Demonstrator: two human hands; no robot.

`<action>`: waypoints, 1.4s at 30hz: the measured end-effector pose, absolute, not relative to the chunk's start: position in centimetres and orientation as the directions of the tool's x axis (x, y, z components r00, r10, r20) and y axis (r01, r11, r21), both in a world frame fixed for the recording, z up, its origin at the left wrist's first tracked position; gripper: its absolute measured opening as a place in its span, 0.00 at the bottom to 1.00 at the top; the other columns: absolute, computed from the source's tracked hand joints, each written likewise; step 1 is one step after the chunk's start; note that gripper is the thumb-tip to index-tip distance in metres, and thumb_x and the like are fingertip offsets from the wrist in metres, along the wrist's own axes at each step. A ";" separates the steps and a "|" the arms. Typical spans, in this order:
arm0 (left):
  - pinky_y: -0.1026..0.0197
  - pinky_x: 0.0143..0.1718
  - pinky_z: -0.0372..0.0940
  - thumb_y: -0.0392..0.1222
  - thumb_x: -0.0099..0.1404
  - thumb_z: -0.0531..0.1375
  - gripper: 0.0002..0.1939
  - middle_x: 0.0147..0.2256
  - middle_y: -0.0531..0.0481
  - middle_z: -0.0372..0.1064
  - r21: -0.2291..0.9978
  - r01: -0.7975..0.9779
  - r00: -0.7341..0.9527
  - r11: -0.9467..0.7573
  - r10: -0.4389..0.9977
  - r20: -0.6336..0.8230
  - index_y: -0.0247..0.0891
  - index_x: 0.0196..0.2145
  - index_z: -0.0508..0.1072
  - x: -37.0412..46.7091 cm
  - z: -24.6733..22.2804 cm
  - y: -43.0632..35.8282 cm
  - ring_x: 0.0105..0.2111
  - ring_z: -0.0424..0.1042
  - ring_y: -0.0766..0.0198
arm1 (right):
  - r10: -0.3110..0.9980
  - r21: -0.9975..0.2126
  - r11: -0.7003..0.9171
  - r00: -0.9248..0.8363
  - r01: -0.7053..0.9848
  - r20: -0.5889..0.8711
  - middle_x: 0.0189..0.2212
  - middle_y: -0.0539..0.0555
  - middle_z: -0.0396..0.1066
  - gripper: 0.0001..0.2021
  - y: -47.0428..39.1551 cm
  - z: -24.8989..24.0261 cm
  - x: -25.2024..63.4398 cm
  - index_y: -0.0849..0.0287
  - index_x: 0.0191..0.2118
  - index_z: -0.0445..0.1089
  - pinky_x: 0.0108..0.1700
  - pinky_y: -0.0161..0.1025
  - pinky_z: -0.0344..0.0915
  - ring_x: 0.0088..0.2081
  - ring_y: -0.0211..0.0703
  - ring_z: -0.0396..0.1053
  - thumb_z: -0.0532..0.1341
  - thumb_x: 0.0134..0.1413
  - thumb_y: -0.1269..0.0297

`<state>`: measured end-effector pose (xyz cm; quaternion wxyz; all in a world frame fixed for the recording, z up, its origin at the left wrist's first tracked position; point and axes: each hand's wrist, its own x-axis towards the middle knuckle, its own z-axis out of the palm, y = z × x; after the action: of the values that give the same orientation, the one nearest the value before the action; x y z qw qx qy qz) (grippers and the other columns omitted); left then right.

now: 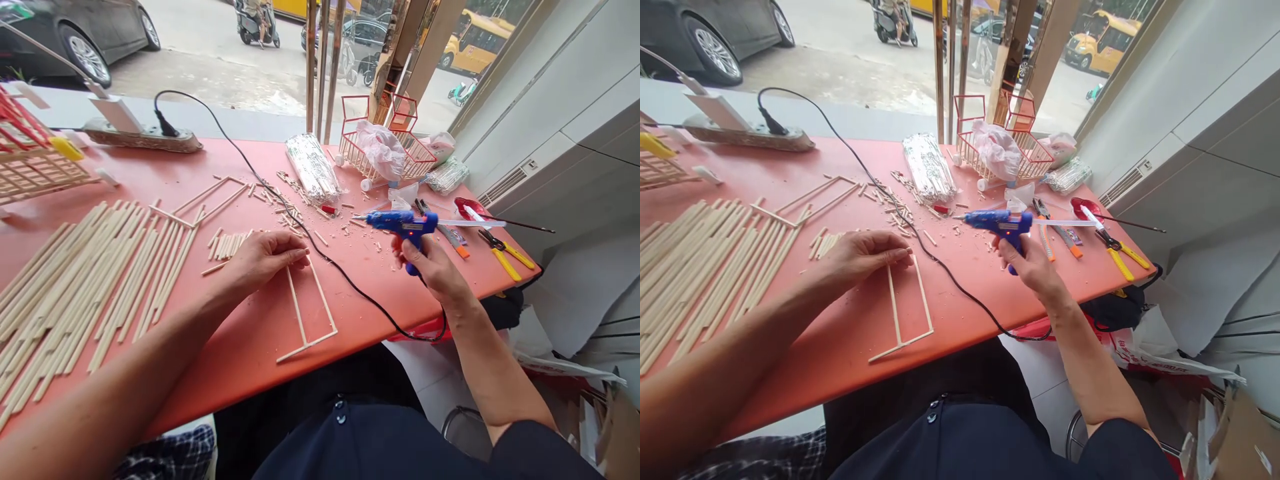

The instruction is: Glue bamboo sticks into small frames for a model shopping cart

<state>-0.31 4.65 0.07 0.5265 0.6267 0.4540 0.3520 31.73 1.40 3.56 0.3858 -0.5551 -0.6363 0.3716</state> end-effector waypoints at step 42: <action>0.55 0.44 0.76 0.50 0.58 0.68 0.10 0.29 0.48 0.82 0.966 0.257 0.311 -0.025 0.949 -0.058 0.40 0.29 0.81 -0.3 0.5 4.7 0.33 0.82 0.55 | 0.934 -0.777 0.266 -0.351 0.570 0.062 0.24 0.51 0.67 0.20 1.7 1.6 27.3 0.60 0.48 0.77 0.32 0.39 0.62 0.28 0.43 0.64 0.57 0.69 0.48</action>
<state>-0.31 4.69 0.46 0.5084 0.6302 0.4783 0.3399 27.28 1.68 1.63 0.2686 -0.5021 -0.7491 0.3385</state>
